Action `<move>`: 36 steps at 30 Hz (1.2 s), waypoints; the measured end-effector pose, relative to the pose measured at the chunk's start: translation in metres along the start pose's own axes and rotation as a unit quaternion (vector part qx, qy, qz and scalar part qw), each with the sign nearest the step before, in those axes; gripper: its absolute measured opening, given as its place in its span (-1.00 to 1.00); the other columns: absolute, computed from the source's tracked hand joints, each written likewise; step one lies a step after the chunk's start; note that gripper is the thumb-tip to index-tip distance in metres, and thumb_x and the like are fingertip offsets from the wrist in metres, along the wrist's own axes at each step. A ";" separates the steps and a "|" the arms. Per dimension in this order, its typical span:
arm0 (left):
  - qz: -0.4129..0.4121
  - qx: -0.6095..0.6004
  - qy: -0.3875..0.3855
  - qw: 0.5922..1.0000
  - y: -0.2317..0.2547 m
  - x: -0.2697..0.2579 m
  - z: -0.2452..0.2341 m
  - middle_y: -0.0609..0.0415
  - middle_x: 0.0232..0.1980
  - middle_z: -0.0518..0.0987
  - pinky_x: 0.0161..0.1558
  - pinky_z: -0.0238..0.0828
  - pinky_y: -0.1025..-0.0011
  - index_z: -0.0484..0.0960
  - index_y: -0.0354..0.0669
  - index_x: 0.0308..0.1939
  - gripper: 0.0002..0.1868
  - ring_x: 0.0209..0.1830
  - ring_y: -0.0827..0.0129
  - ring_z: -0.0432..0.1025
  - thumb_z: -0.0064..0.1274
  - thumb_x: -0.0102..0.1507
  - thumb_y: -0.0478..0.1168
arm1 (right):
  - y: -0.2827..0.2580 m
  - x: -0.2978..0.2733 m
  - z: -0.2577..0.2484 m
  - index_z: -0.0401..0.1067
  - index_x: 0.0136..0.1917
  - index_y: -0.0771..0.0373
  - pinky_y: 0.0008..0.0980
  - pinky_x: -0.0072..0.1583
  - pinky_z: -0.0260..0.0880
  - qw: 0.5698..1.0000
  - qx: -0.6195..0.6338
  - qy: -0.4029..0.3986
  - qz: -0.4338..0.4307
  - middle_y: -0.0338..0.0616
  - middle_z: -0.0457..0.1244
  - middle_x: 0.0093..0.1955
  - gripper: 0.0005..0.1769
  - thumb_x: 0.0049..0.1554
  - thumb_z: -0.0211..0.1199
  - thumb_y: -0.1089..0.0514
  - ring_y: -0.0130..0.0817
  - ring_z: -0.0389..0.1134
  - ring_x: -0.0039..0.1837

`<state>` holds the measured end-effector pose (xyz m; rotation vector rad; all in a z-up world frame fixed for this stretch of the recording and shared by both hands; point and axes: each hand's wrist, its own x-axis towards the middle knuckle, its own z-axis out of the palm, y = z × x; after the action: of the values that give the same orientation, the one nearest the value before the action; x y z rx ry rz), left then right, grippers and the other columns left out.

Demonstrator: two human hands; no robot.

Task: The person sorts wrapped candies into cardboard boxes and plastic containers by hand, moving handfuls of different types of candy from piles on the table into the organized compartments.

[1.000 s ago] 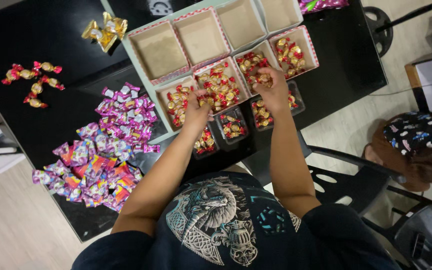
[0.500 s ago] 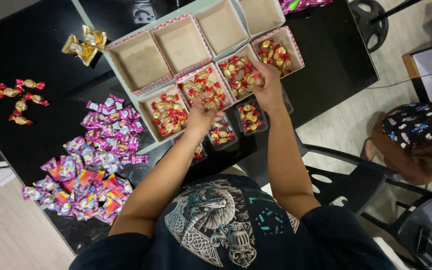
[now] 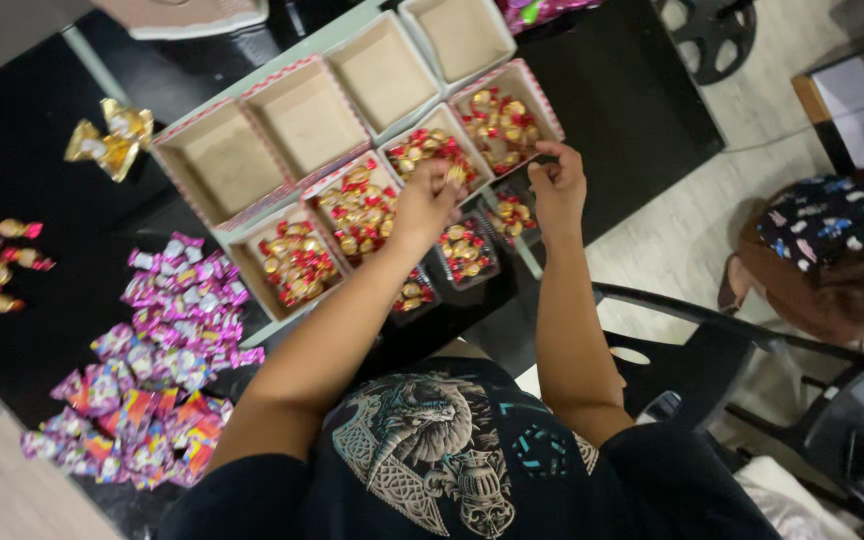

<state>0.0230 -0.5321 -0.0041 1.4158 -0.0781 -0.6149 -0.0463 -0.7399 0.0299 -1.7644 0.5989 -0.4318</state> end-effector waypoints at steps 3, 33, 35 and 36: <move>0.099 0.036 -0.017 0.994 0.006 0.043 0.029 -0.03 -0.30 0.60 -0.46 0.43 0.46 0.39 -0.35 0.22 -0.63 -0.47 0.45 0.48 0.02 0.34 -0.40 | 0.002 0.000 -0.019 0.41 0.23 0.25 -0.54 -0.13 0.31 0.999 0.022 0.015 0.018 -0.33 0.25 -0.19 -0.69 0.21 0.24 0.32 -0.60 0.24 -0.18; 0.276 0.257 0.563 0.735 0.074 -0.215 -0.283 -0.01 0.23 0.39 0.10 0.41 0.40 0.44 -0.21 0.23 -0.59 0.14 0.28 0.36 0.08 0.31 -0.46 | -0.089 -0.143 0.320 0.34 0.35 0.21 -0.48 0.04 0.45 0.887 0.026 -0.429 -0.170 -0.10 0.18 0.25 -0.47 0.11 0.25 0.42 -0.38 0.27 0.21; 0.216 0.202 0.584 0.756 0.065 -0.230 -0.312 -0.04 0.22 0.39 0.01 0.40 0.41 0.44 -0.22 0.22 -0.58 0.03 0.27 0.36 0.08 0.28 -0.43 | -0.109 -0.163 0.346 0.33 0.38 0.20 -0.44 0.08 0.44 0.875 -0.007 -0.445 -0.191 -0.09 0.17 0.24 -0.45 0.13 0.31 0.37 -0.33 0.26 0.23; 0.158 0.146 0.591 0.777 0.060 -0.237 -0.328 -0.08 0.21 0.38 -0.07 0.39 0.41 0.45 -0.23 0.21 -0.58 -0.09 0.26 0.36 0.08 0.26 -0.41 | -0.117 -0.173 0.359 0.31 0.41 0.18 -0.39 0.11 0.42 0.866 -0.038 -0.452 -0.211 -0.07 0.16 0.24 -0.42 0.16 0.38 0.31 -0.28 0.26 0.25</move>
<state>-0.0223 -0.1314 0.0657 1.8172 0.6068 0.6714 0.0414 -0.3344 0.0497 -1.9237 -0.4532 0.1646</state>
